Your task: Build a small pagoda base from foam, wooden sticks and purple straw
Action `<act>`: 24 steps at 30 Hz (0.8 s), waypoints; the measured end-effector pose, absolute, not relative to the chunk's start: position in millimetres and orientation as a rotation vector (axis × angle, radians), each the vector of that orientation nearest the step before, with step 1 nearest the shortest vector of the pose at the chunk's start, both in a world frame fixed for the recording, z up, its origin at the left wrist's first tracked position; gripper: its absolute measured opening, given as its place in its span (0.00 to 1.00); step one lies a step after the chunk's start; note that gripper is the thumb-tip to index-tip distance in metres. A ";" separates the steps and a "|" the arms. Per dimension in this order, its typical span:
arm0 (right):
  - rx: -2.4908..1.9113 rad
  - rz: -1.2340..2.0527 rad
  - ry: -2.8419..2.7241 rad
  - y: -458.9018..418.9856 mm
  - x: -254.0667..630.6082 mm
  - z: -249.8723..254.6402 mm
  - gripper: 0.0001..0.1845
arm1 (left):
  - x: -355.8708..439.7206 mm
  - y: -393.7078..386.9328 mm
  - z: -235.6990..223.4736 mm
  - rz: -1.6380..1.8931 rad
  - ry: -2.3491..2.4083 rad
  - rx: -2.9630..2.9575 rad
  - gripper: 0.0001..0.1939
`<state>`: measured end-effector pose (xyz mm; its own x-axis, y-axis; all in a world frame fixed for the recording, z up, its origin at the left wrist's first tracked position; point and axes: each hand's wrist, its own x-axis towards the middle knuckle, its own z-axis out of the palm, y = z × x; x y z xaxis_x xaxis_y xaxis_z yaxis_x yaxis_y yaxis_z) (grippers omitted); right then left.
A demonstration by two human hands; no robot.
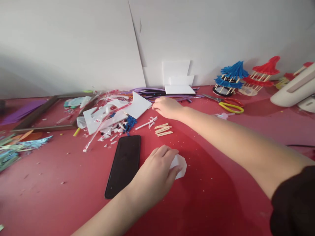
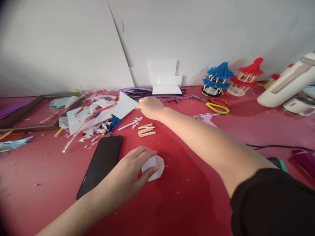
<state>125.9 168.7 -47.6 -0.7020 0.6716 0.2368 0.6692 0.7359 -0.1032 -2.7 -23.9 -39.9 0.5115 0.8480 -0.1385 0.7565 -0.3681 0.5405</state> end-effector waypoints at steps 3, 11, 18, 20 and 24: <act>-1.034 -0.030 -2.745 186.5 104.2 -52.1 0.16 | -5.1 -22.8 -40.6 0.232 1.283 2.170 0.14; -1.028 -0.100 -2.850 197.8 97.5 -55.1 0.16 | -11.2 -19.7 -35.4 0.224 1.270 1.993 0.19; -1.101 -0.129 -2.923 198.9 84.5 -42.3 0.17 | -13.6 -20.0 -34.8 0.210 1.159 2.084 0.28; -1.146 -0.135 -2.912 198.6 82.0 -40.4 0.17 | -13.1 -21.0 -35.5 0.193 1.153 2.129 0.29; -1.186 -0.126 -2.878 199.8 89.0 -39.7 0.13 | -10.4 -23.1 -35.7 0.165 1.156 2.262 0.26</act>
